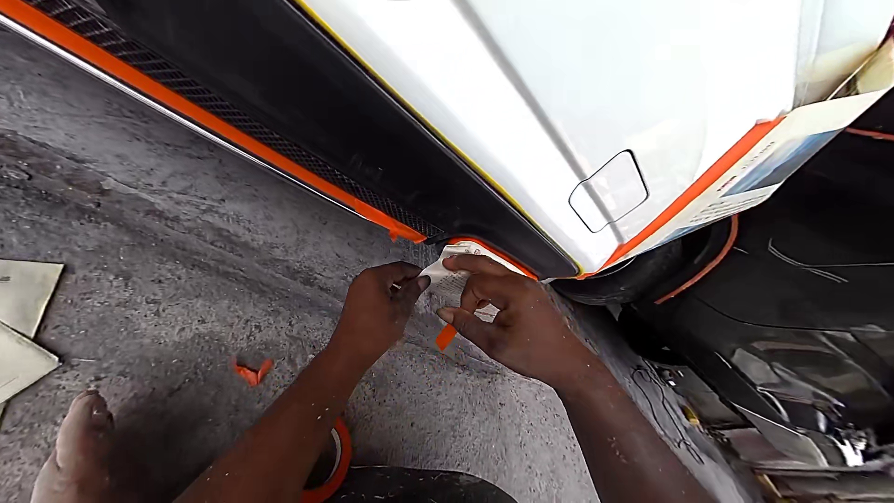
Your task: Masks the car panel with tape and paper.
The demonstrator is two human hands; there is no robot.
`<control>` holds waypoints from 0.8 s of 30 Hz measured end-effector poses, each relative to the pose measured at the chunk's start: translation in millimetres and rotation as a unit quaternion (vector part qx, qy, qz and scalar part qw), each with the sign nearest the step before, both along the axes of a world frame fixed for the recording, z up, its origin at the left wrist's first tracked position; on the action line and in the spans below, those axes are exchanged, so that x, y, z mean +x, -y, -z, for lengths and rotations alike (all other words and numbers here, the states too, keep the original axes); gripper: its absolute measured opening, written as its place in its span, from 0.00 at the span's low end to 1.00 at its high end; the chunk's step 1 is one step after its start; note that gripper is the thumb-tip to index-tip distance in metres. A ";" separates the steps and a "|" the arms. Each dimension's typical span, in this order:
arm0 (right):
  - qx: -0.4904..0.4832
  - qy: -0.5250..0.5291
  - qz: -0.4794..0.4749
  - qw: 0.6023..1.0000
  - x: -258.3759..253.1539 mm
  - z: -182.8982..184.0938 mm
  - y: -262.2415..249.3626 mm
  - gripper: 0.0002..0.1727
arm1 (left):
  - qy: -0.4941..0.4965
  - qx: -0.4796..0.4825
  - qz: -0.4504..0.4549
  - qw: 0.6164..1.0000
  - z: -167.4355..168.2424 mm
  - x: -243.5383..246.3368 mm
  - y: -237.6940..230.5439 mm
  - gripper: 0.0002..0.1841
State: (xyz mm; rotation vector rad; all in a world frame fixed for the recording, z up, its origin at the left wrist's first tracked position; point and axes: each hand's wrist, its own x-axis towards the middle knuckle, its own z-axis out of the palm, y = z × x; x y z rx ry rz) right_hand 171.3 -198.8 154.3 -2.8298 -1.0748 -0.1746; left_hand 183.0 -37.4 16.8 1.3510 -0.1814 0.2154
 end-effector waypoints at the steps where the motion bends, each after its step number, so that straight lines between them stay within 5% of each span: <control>1: -0.020 0.007 0.004 1.000 1.7 -1.5 -1.8 0.20 | 0.007 -0.006 -0.001 1.000 0.6 3.3 1.4 0.08; 13: -0.135 0.056 0.061 0.987 10.3 -11.2 -25.8 0.20 | -0.079 -0.161 0.019 0.984 -16.6 35.2 13.9 0.05; 19: -0.109 0.082 0.051 0.989 6.8 -8.3 -27.3 0.14 | -0.164 -0.323 -0.006 0.932 -29.0 35.6 32.5 0.03; 24: -0.085 0.056 0.036 0.994 6.0 -8.9 -23.8 0.11 | -0.206 -0.442 -0.062 0.871 -34.6 31.4 45.0 0.16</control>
